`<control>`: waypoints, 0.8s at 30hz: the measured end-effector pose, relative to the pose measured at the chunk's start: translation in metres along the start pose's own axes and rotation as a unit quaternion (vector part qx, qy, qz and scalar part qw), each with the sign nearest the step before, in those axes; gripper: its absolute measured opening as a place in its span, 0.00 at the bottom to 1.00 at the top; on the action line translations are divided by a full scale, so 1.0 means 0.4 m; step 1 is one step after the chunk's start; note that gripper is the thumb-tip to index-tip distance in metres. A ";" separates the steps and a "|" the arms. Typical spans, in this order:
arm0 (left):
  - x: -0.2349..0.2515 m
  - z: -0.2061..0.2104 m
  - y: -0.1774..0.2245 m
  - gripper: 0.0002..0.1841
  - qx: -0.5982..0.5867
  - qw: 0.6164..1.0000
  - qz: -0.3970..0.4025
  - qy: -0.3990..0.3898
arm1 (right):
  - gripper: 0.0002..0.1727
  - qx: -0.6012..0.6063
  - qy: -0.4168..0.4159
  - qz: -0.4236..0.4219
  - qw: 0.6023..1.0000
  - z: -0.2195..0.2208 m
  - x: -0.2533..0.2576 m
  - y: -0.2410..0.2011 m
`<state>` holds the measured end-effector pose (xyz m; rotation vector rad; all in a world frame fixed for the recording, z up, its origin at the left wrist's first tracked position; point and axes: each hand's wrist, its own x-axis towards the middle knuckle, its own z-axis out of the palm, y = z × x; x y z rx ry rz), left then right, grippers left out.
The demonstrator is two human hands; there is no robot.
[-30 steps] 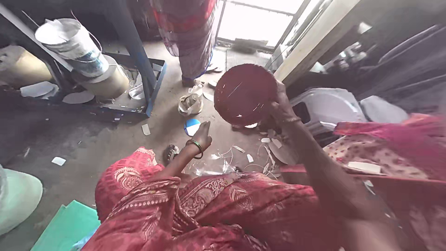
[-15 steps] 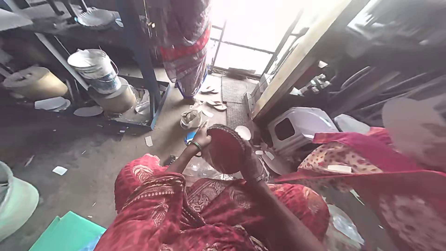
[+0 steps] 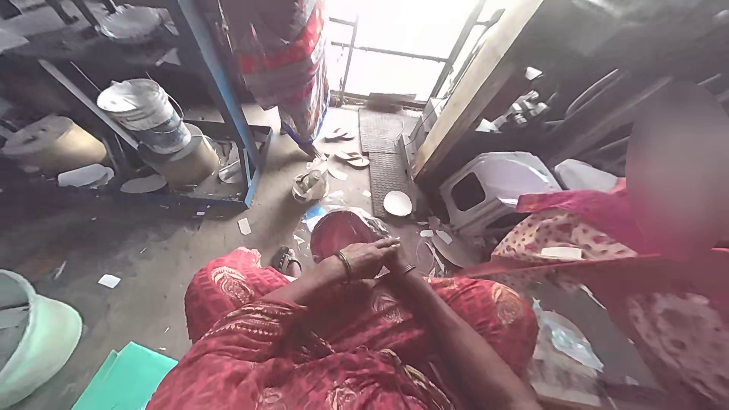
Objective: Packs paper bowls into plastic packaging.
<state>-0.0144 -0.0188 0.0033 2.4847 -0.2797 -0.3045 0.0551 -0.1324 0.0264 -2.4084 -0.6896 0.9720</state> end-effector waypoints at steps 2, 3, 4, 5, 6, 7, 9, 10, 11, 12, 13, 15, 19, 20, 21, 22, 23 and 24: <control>-0.006 -0.023 -0.018 0.25 -0.008 0.998 0.018 0.058 | 0.15 0.115 0.069 -0.009 0.991 -0.004 0.071 0.053; -0.008 -0.029 -0.037 0.22 -0.009 0.993 0.040 0.112 | 0.16 0.146 0.103 -0.029 0.983 0.005 0.120 0.099; -0.012 -0.038 -0.056 0.18 -0.012 0.982 0.065 0.177 | 0.16 0.179 0.137 -0.051 0.973 0.015 0.157 0.143; -0.020 -0.055 -0.070 0.16 -0.023 0.971 0.079 0.223 | 0.16 0.226 0.164 -0.054 0.959 0.019 0.176 0.169; -0.031 -0.074 -0.085 0.15 -0.026 0.960 0.087 0.265 | 0.17 0.286 0.186 -0.041 0.939 0.024 0.195 0.192; -0.047 -0.094 -0.095 0.15 -0.024 0.951 0.081 0.298 | 0.19 0.356 0.199 -0.015 0.913 0.027 0.212 0.206; -0.075 -0.120 -0.115 0.16 -0.017 0.937 0.016 0.349 | 0.22 0.477 0.216 0.026 0.852 0.011 0.229 0.204; -0.075 -0.118 -0.134 0.17 -0.029 0.928 -0.026 0.370 | 0.25 0.523 0.223 0.039 0.822 -0.001 0.228 0.196; -0.064 -0.112 -0.156 0.19 -0.040 0.920 -0.067 0.385 | 0.28 0.558 0.228 0.045 0.796 -0.012 0.225 0.190; -0.053 -0.103 -0.172 0.23 -0.050 0.919 -0.106 0.376 | 0.29 0.583 0.235 0.046 0.777 -0.018 0.226 0.191; -0.045 -0.094 -0.177 0.31 -0.059 0.927 -0.137 0.345 | 0.29 0.597 0.240 0.046 0.764 -0.023 0.227 0.194; -0.029 -0.071 -0.162 0.46 -0.065 0.950 -0.164 0.259 | 0.26 0.610 0.245 0.048 0.752 -0.028 0.227 0.196; 0.011 0.018 -0.138 0.57 -0.055 0.957 -0.155 0.240 | 0.22 0.623 0.231 0.057 0.745 -0.020 0.201 0.177; 0.023 0.047 -0.151 0.55 -0.051 0.950 -0.136 0.277 | 0.22 0.631 0.223 0.053 0.741 -0.018 0.198 0.175; 0.032 0.069 -0.163 0.52 -0.042 0.942 -0.118 0.311 | 0.22 0.644 0.215 0.054 0.732 -0.015 0.199 0.178; 0.037 0.080 -0.172 0.47 -0.027 0.937 -0.104 0.334 | 0.22 0.657 0.208 0.058 0.723 -0.015 0.199 0.179; 0.040 0.081 -0.181 0.42 -0.006 0.932 -0.089 0.350 | 0.22 0.667 0.201 0.057 0.715 -0.016 0.202 0.181; 0.041 0.076 -0.191 0.35 0.010 0.928 -0.069 0.365 | 0.22 0.676 0.194 0.056 0.709 -0.017 0.206 0.184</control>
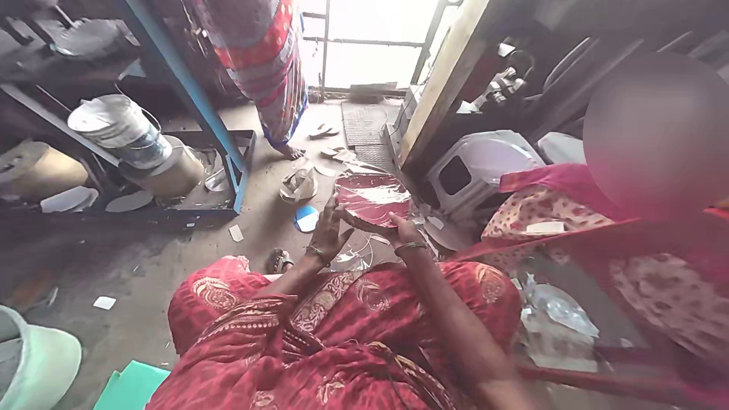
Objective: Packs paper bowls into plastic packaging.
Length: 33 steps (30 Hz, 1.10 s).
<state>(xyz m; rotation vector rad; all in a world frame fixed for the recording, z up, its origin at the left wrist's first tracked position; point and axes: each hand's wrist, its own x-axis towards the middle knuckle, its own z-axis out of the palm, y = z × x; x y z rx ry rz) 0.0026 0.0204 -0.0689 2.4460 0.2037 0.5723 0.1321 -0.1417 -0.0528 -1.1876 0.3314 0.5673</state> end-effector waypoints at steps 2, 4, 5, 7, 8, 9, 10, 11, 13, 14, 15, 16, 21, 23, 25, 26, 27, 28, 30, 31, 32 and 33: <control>0.017 -0.015 -0.017 0.23 0.002 0.998 0.052 0.016 | 0.20 0.018 -0.004 0.012 1.000 -0.003 0.012 0.003; 0.033 -0.038 -0.024 0.16 0.003 0.995 0.096 0.016 | 0.21 0.027 -0.010 0.021 0.999 -0.009 0.015 0.003; 0.041 -0.055 -0.021 0.13 0.006 0.993 0.115 0.013 | 0.21 0.033 -0.012 0.023 0.999 -0.010 0.016 0.002; 0.050 -0.081 -0.012 0.12 0.019 0.989 0.144 0.010 | 0.22 0.039 -0.026 0.029 0.998 -0.013 0.016 0.001; 0.053 -0.083 -0.014 0.12 0.028 0.985 0.167 0.024 | 0.24 0.040 -0.044 0.033 0.998 -0.016 0.014 -0.001; 0.057 -0.081 -0.018 0.12 0.032 0.981 0.188 0.040 | 0.26 0.041 -0.069 0.035 0.996 -0.018 0.011 -0.003; 0.060 -0.078 -0.020 0.11 0.027 0.979 0.197 0.054 | 0.30 0.042 -0.098 0.038 0.994 -0.022 0.008 -0.005; 0.061 -0.081 -0.013 0.11 0.012 0.981 0.185 0.061 | 0.34 0.043 -0.122 0.044 0.991 -0.024 0.002 -0.009; 0.058 -0.109 0.027 0.10 -0.003 0.992 0.107 0.058 | 0.39 0.040 -0.151 0.066 0.985 -0.022 -0.025 -0.030; 0.059 -0.132 0.047 0.11 -0.004 0.997 0.056 0.059 | 0.40 0.022 -0.172 0.073 0.982 -0.019 -0.041 -0.041; 0.063 -0.146 0.049 0.12 -0.009 0.997 0.015 0.070 | 0.38 -0.005 -0.191 0.071 0.979 -0.017 -0.056 -0.050; 0.066 -0.151 0.036 0.13 -0.015 0.995 -0.006 0.095 | 0.32 -0.047 -0.204 0.054 0.976 -0.014 -0.072 -0.057; 0.053 -0.140 -0.033 0.13 -0.035 0.987 0.016 0.155 | 0.11 -0.216 -0.271 -0.028 0.938 -0.009 -0.098 -0.037; 0.056 -0.137 -0.022 0.13 -0.044 0.986 0.023 0.160 | 0.11 -0.234 -0.278 -0.033 0.931 -0.006 -0.104 -0.035; 0.051 -0.149 -0.007 0.13 -0.061 0.983 0.025 0.170 | 0.12 -0.236 -0.259 -0.062 0.934 -0.010 -0.108 -0.056; 0.043 -0.162 0.001 0.15 -0.071 0.983 0.014 0.167 | 0.13 -0.231 -0.247 -0.089 0.937 -0.020 -0.100 -0.068; 0.032 -0.177 0.012 0.16 -0.086 0.984 -0.013 0.159 | 0.14 -0.225 -0.233 -0.126 0.938 -0.033 -0.087 -0.079; 0.022 -0.192 0.025 0.18 -0.110 0.982 -0.043 0.145 | 0.14 -0.217 -0.215 -0.176 0.936 -0.045 -0.077 -0.089; 0.017 -0.204 0.044 0.18 -0.165 0.973 -0.050 0.151 | 0.12 -0.232 -0.180 -0.332 0.896 -0.059 -0.070 -0.094; 0.017 -0.204 0.051 0.18 -0.192 0.967 -0.040 0.161 | 0.13 -0.260 -0.170 -0.419 0.853 -0.061 -0.075 -0.092; 0.017 -0.204 0.054 0.18 -0.217 0.961 -0.036 0.167 | 0.17 -0.301 -0.170 -0.493 0.798 -0.057 -0.086 -0.092; 0.018 -0.204 0.054 0.19 -0.226 0.958 -0.038 0.169 | 0.21 -0.336 -0.193 -0.543 0.745 -0.047 -0.100 -0.090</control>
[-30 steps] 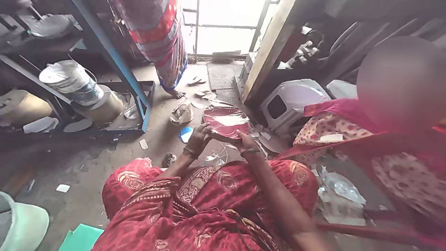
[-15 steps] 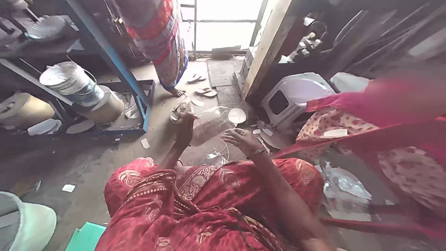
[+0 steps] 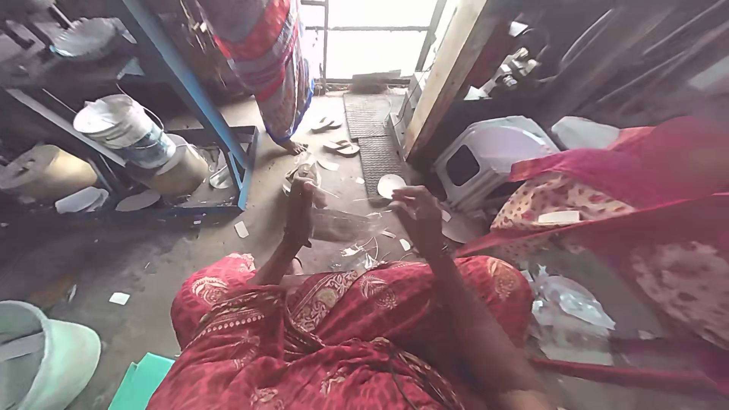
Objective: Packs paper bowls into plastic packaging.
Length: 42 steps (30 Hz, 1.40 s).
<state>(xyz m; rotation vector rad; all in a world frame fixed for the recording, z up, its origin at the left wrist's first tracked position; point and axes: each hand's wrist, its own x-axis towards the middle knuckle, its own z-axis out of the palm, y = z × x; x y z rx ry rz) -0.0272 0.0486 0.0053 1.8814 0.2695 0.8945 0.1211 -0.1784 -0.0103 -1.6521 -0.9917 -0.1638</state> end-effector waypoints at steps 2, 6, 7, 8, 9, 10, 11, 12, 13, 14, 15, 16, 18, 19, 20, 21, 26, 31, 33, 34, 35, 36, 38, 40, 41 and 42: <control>-0.001 -0.005 0.002 0.19 0.033 0.999 0.004 0.002 | 0.31 -0.018 -0.076 -0.087 0.993 0.034 -0.008 -0.033; 0.010 -0.012 0.012 0.19 0.067 0.998 -0.009 0.018 | 0.32 -0.135 -0.202 -0.203 0.949 0.103 -0.029 0.005; 0.018 -0.013 0.013 0.20 0.059 0.998 -0.011 0.031 | 0.26 -0.161 -0.217 -0.207 0.940 0.109 -0.034 0.032; 0.028 -0.017 0.009 0.20 0.038 0.998 -0.015 0.052 | 0.19 -0.173 -0.225 -0.204 0.937 0.112 -0.037 0.057; 0.042 -0.019 -0.006 0.19 0.009 0.997 -0.013 0.076 | 0.13 -0.178 -0.227 -0.200 0.936 0.114 -0.038 0.075; 0.057 -0.021 -0.021 0.17 -0.018 0.995 -0.008 0.102 | 0.11 -0.181 -0.223 -0.199 0.937 0.117 -0.038 0.083; 0.068 -0.024 -0.033 0.15 -0.051 0.991 -0.010 0.121 | 0.11 -0.181 -0.221 -0.194 0.938 0.117 -0.039 0.083; 0.075 -0.027 -0.039 0.14 -0.080 0.988 -0.011 0.134 | 0.11 -0.176 -0.216 -0.187 0.942 0.118 -0.040 0.076; 0.079 -0.029 -0.042 0.12 -0.109 0.984 -0.011 0.142 | 0.12 -0.167 -0.204 -0.180 0.948 0.119 -0.041 0.067; 0.081 -0.029 -0.042 0.12 -0.134 0.980 -0.014 0.146 | 0.15 -0.158 -0.194 -0.174 0.952 0.119 -0.041 0.059; 0.080 -0.028 -0.041 0.12 -0.148 0.978 -0.017 0.147 | 0.18 -0.148 -0.183 -0.172 0.957 0.118 -0.041 0.053; 0.077 -0.026 -0.039 0.12 -0.151 0.977 -0.016 0.146 | 0.20 -0.136 -0.172 -0.174 0.960 0.117 -0.041 0.046; 0.068 -0.023 -0.030 0.11 -0.133 0.981 -0.016 0.138 | 0.24 -0.100 -0.158 -0.187 0.964 0.114 -0.041 0.023; 0.062 -0.022 -0.028 0.11 -0.129 0.983 -0.014 0.126 | 0.27 -0.079 -0.154 -0.199 0.965 0.114 -0.044 0.006; 0.058 -0.018 -0.030 0.11 -0.131 0.983 -0.013 0.124 | 0.29 -0.060 -0.156 -0.211 0.963 0.118 -0.049 -0.013; 0.055 -0.015 -0.031 0.11 -0.135 0.983 -0.021 0.122 | 0.32 -0.047 -0.164 -0.220 0.960 0.124 -0.055 -0.032; 0.060 -0.006 -0.040 0.11 -0.151 0.977 -0.037 0.145 | 0.29 -0.117 -0.309 -0.174 0.928 0.180 -0.097 -0.046; 0.084 -0.015 -0.035 0.10 -0.168 0.970 -0.042 0.171 | 0.09 -0.160 -0.239 -0.155 0.945 0.200 -0.100 0.028; 0.094 -0.037 -0.045 0.11 -0.137 0.976 -0.026 0.168 | 0.09 -0.156 -0.215 -0.144 0.953 0.189 -0.091 0.029; 0.101 -0.049 -0.051 0.12 -0.122 0.978 -0.013 0.172 | 0.08 -0.162 -0.201 -0.143 0.955 0.175 -0.082 0.023; 0.107 -0.063 -0.062 0.12 -0.108 0.977 0.001 0.183 | 0.08 -0.174 -0.185 -0.148 0.956 0.159 -0.071 0.017; 0.112 -0.077 -0.071 0.13 -0.102 0.975 0.009 0.196 | 0.08 -0.182 -0.168 -0.155 0.956 0.143 -0.062 0.014; 0.119 -0.099 -0.067 0.11 -0.097 0.970 0.000 0.223 | 0.09 -0.193 -0.136 -0.170 0.957 0.110 -0.042 0.014; 0.119 -0.106 -0.064 0.10 -0.104 0.968 -0.013 0.227 | 0.10 -0.189 -0.117 -0.182 0.958 0.077 -0.022 0.003; 0.117 -0.107 -0.066 0.11 -0.112 0.969 -0.014 0.220 | 0.11 -0.184 -0.109 -0.185 0.959 0.061 -0.014 -0.003; 0.115 -0.107 -0.067 0.11 -0.120 0.970 -0.011 0.211 | 0.11 -0.176 -0.101 -0.185 0.962 0.046 -0.009 -0.007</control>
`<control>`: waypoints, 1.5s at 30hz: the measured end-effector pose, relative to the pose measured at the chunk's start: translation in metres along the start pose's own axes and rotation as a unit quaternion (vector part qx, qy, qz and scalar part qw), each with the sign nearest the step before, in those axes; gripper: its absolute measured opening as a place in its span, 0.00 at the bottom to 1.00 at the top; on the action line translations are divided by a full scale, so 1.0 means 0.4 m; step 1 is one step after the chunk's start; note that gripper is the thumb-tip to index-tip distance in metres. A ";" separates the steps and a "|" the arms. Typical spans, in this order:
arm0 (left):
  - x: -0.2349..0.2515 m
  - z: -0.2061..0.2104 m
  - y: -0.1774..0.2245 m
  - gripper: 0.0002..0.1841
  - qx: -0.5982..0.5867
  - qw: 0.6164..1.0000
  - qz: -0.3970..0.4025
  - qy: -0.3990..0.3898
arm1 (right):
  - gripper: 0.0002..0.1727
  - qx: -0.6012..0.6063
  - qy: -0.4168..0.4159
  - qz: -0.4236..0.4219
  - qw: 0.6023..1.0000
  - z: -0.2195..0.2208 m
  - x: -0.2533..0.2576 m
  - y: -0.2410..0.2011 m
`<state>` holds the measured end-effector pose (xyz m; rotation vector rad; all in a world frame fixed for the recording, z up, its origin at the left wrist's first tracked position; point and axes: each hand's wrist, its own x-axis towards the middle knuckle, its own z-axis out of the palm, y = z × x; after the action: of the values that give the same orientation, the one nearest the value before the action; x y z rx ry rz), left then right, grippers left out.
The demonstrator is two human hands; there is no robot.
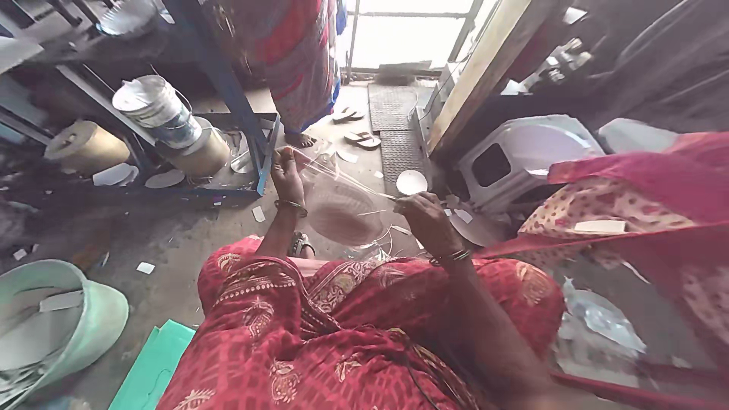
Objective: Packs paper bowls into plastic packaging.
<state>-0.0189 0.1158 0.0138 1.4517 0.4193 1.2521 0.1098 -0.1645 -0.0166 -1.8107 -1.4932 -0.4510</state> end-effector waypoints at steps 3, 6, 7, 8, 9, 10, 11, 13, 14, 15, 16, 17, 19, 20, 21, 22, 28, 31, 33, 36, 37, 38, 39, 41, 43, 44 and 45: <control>-0.010 0.006 0.002 0.09 -0.035 0.999 0.006 -0.035 | 0.09 0.026 0.043 0.016 0.999 -0.047 0.006 -0.005; -0.010 0.003 -0.012 0.06 -0.027 0.996 0.006 -0.083 | 0.11 0.024 0.040 0.059 0.997 -0.074 0.001 0.028; -0.014 0.002 -0.025 0.07 -0.004 0.995 -0.003 -0.099 | 0.11 0.013 0.028 0.070 0.997 -0.074 -0.005 0.041; -0.019 0.009 -0.033 0.08 0.014 0.994 -0.016 -0.104 | 0.10 0.005 0.015 0.080 0.997 -0.076 -0.007 0.049; -0.027 0.022 -0.032 0.09 0.023 0.994 -0.024 -0.102 | 0.09 -0.001 0.013 0.079 0.997 -0.080 -0.006 0.051; -0.035 0.035 -0.024 0.08 0.018 0.995 -0.023 -0.099 | 0.08 -0.009 0.020 0.073 0.997 -0.086 -0.004 0.048; -0.040 0.044 -0.014 0.07 -0.001 0.995 -0.019 -0.099 | 0.08 -0.013 0.026 0.068 0.997 -0.093 -0.006 0.044; -0.034 0.048 0.007 0.07 -0.052 0.994 -0.017 -0.100 | 0.09 0.019 0.022 0.076 0.997 -0.112 -0.010 0.033; -0.030 0.049 0.012 0.07 -0.083 0.992 -0.031 -0.091 | 0.09 0.058 0.009 0.085 0.995 -0.116 -0.015 0.030; -0.028 0.051 0.013 0.07 -0.117 0.989 -0.058 -0.075 | 0.10 0.106 -0.020 0.098 0.989 -0.114 -0.022 0.023; -0.027 0.055 0.010 0.07 -0.153 0.982 -0.089 -0.058 | 0.10 0.150 -0.066 0.106 0.981 -0.109 -0.027 0.009; -0.026 0.062 0.005 0.07 -0.187 0.974 -0.114 -0.049 | 0.10 0.199 -0.113 0.102 0.968 -0.099 -0.028 -0.010; -0.034 0.074 -0.006 0.07 -0.224 0.963 -0.133 -0.072 | 0.09 0.306 -0.191 0.072 0.930 -0.065 -0.019 -0.065; -0.043 0.080 -0.011 0.08 -0.217 0.962 -0.126 -0.106 | 0.10 0.324 -0.210 0.061 0.920 -0.047 -0.017 -0.087; -0.055 0.086 -0.015 0.09 -0.203 0.960 -0.117 -0.152 | 0.11 0.317 -0.201 0.062 0.925 -0.032 -0.017 -0.100; -0.070 0.092 -0.021 0.09 -0.204 0.951 -0.118 -0.202 | 0.11 0.298 -0.167 0.080 0.936 -0.020 -0.016 -0.102; -0.159 0.116 0.091 0.15 -0.165 0.845 -0.174 -0.478 | 0.23 0.259 -0.027 0.178 0.949 0.012 -0.007 -0.017; -0.176 0.134 0.106 0.15 -0.113 0.807 -0.124 -0.566 | 0.33 0.258 -0.086 0.172 0.947 0.011 0.000 -0.051; -0.192 0.144 0.106 0.14 -0.044 0.808 -0.064 -0.584 | 0.23 0.256 -0.129 0.164 0.944 0.021 -0.007 -0.053; -0.217 0.154 0.082 0.13 0.042 0.827 0.023 -0.559 | 0.11 0.216 -0.128 0.153 0.956 0.035 -0.031 -0.038; -0.226 0.158 0.074 0.13 0.048 0.835 0.044 -0.546 | 0.12 0.192 -0.132 0.161 0.959 0.034 -0.034 -0.037; -0.235 0.164 0.068 0.12 0.044 0.843 0.065 -0.532 | 0.12 0.168 -0.135 0.168 0.962 0.029 -0.037 -0.038; -0.243 0.173 0.061 0.12 0.037 0.850 0.084 -0.519 | 0.12 0.140 -0.127 0.171 0.967 0.024 -0.038 -0.039; -0.253 0.191 0.059 0.10 0.036 0.864 0.110 -0.490 | 0.11 0.110 -0.079 0.178 0.975 0.022 -0.042 -0.040; -0.248 0.198 0.075 0.09 0.053 0.878 0.103 -0.464 | 0.10 0.099 -0.037 0.186 0.977 0.021 -0.048 -0.030; -0.239 0.196 0.080 0.10 0.059 0.884 0.095 -0.454 | 0.09 0.111 -0.028 0.199 0.973 0.017 -0.053 -0.020; -0.225 0.192 0.084 0.15 0.070 0.885 0.091 -0.451 | 0.10 0.131 -0.025 0.218 0.967 0.013 -0.061 -0.003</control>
<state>0.0001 -0.0056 0.0159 2.0445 -0.2739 0.5612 0.1012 -0.1775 -0.0364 -1.8732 -1.0792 0.0095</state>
